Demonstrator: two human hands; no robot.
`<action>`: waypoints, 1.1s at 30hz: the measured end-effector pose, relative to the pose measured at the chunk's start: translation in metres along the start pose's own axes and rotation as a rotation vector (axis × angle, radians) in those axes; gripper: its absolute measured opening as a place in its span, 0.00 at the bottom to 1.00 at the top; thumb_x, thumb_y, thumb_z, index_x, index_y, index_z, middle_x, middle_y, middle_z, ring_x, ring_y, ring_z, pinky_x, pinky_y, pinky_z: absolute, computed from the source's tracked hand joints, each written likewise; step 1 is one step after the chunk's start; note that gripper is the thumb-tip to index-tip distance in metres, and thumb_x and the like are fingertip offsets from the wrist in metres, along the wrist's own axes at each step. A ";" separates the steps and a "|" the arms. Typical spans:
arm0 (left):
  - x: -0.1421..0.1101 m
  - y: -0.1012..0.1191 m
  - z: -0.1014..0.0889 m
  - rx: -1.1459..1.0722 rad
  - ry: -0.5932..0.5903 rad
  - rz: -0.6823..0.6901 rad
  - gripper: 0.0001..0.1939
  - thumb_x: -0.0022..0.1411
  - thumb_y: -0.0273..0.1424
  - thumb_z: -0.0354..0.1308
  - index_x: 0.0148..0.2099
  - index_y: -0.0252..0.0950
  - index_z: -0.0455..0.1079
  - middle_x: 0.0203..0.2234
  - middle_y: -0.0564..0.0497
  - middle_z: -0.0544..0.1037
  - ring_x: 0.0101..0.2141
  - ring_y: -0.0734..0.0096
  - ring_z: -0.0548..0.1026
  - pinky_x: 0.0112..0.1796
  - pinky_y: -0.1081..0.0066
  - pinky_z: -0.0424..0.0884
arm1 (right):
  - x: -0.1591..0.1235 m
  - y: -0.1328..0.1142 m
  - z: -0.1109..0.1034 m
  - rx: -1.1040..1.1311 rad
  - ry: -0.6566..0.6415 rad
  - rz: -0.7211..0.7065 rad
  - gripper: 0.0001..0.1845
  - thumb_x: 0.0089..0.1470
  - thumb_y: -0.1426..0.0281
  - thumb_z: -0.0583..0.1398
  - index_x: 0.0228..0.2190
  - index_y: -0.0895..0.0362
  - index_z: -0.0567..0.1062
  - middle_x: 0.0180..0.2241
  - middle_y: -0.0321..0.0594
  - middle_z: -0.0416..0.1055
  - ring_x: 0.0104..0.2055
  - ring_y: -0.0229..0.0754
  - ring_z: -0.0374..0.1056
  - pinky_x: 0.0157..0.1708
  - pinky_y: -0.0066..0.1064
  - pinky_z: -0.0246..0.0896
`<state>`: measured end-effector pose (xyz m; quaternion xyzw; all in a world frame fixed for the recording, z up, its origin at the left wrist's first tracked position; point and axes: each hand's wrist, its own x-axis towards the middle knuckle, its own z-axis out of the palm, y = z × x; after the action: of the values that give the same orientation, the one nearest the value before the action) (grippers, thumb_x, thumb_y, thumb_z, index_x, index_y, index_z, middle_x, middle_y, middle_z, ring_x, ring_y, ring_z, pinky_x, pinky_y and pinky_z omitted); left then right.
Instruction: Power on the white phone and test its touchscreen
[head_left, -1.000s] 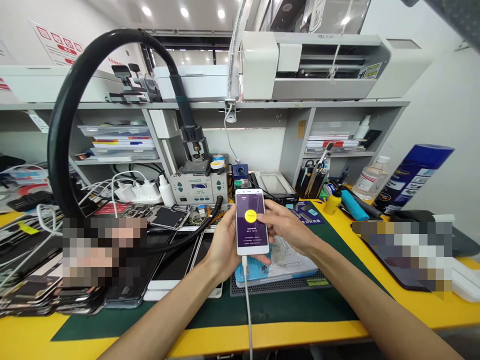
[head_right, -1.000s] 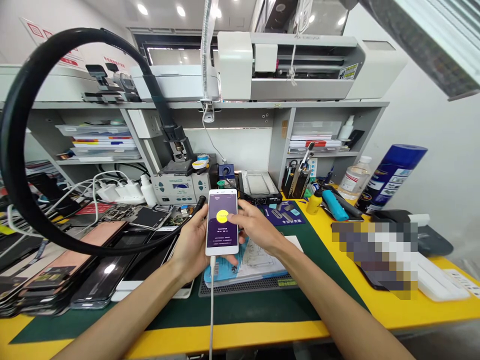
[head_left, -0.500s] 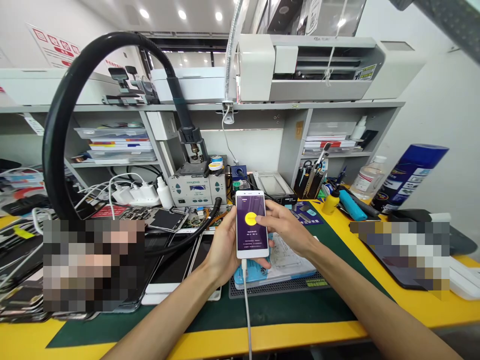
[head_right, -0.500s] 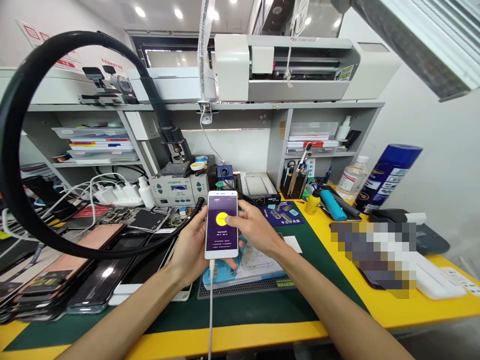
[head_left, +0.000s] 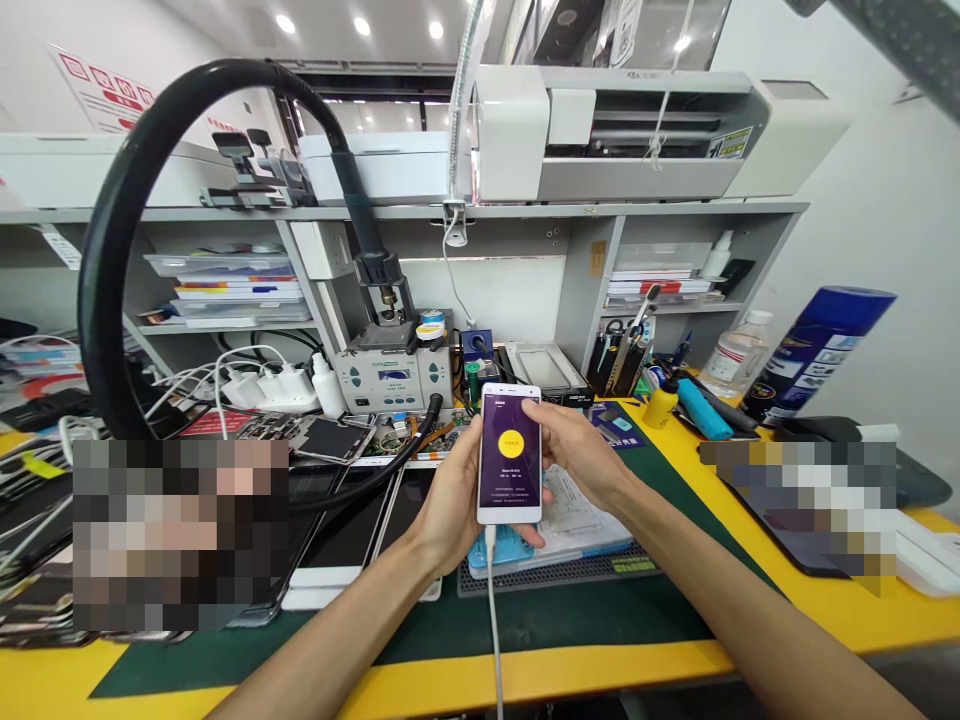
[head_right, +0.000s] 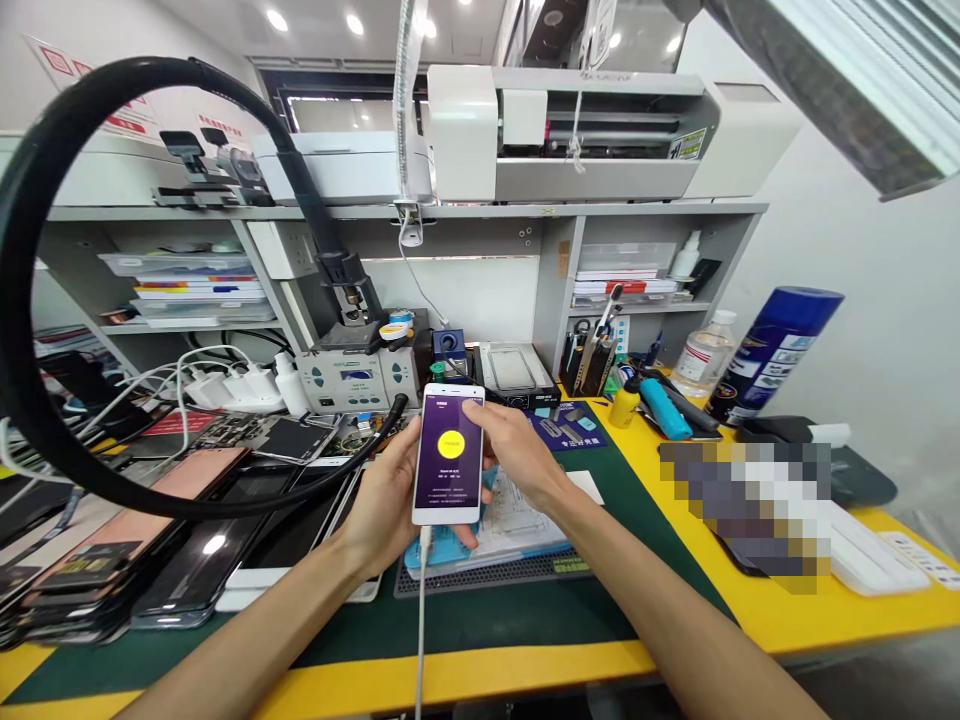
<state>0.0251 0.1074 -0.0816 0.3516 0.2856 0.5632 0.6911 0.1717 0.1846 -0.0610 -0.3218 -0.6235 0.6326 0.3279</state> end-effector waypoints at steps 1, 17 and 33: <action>0.000 0.000 0.000 0.002 0.000 -0.002 0.29 0.70 0.49 0.46 0.62 0.35 0.67 0.48 0.36 0.77 0.39 0.50 0.81 0.24 0.59 0.80 | 0.000 0.001 0.000 0.002 0.003 0.004 0.23 0.56 0.48 0.59 0.34 0.57 0.74 0.26 0.38 0.71 0.28 0.39 0.63 0.29 0.32 0.51; 0.004 -0.002 -0.004 -0.047 0.004 -0.006 0.31 0.70 0.50 0.46 0.64 0.34 0.64 0.46 0.35 0.78 0.38 0.45 0.81 0.26 0.49 0.80 | 0.003 0.005 -0.005 0.087 -0.100 0.021 0.27 0.61 0.49 0.50 0.34 0.59 0.76 0.22 0.35 0.66 0.23 0.35 0.56 0.30 0.31 0.55; 0.002 0.001 0.000 -0.056 0.067 -0.011 0.30 0.70 0.49 0.46 0.65 0.36 0.63 0.44 0.37 0.79 0.38 0.52 0.81 0.29 0.57 0.82 | -0.002 0.005 0.003 -0.022 -0.104 -0.078 0.24 0.53 0.66 0.61 0.52 0.55 0.69 0.28 0.35 0.72 0.23 0.36 0.64 0.17 0.25 0.54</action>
<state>0.0249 0.1092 -0.0807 0.3116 0.2945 0.5787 0.6937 0.1701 0.1812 -0.0658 -0.2674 -0.6587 0.6284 0.3158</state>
